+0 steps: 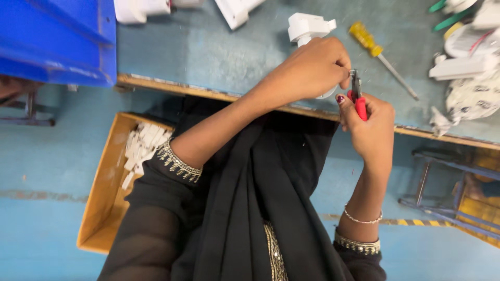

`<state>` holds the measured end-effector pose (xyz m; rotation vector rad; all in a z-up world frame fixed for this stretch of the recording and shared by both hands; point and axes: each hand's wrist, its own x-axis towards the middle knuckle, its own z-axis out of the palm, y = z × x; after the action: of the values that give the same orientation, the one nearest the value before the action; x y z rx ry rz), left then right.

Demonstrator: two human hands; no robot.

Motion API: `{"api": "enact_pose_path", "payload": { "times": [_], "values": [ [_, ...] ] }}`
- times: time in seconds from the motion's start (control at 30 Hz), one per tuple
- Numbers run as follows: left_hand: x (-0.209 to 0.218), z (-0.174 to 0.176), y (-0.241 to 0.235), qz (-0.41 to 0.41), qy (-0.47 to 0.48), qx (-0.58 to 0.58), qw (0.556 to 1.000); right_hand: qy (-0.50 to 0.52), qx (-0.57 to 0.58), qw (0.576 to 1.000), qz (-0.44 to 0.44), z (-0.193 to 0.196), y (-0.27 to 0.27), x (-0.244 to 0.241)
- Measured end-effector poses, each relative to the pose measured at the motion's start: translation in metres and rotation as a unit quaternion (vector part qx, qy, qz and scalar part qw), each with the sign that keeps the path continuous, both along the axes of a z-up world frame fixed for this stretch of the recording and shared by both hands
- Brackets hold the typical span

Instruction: The person repeatedly picks up white plastic components from a blue bin and uses red-handled pliers to trim small wires protruding from them. After trimming, the person places the components into a cardboard box. The process is repeated for multiple units throughout the clip.

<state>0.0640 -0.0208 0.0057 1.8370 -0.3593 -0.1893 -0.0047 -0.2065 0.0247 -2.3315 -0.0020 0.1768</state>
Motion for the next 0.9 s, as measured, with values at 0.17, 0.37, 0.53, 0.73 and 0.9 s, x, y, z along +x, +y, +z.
{"api": "enact_pose_path", "payload": {
  "times": [0.17,0.37,0.53,0.73,0.9],
  "values": [
    [0.055,-0.013,-0.013,-0.017,-0.031,-0.003,0.999,-0.045,-0.055,0.997,0.003,-0.001,-0.009,0.043],
    [0.108,-0.037,-0.018,-0.077,0.049,-0.086,0.992,-0.130,-0.063,0.989,-0.013,-0.024,-0.030,0.085],
    [0.117,-0.048,-0.004,-0.162,0.056,-0.185,0.968,-0.175,0.256,0.949,-0.054,-0.051,-0.040,0.102],
    [0.110,-0.049,0.006,-0.156,0.041,-0.175,0.971,-0.271,0.243,0.931,-0.032,-0.071,-0.038,0.095],
    [0.098,-0.039,0.005,-0.099,0.035,-0.194,0.975,-0.293,0.110,0.949,-0.032,-0.064,-0.034,0.091]
  ]
}}
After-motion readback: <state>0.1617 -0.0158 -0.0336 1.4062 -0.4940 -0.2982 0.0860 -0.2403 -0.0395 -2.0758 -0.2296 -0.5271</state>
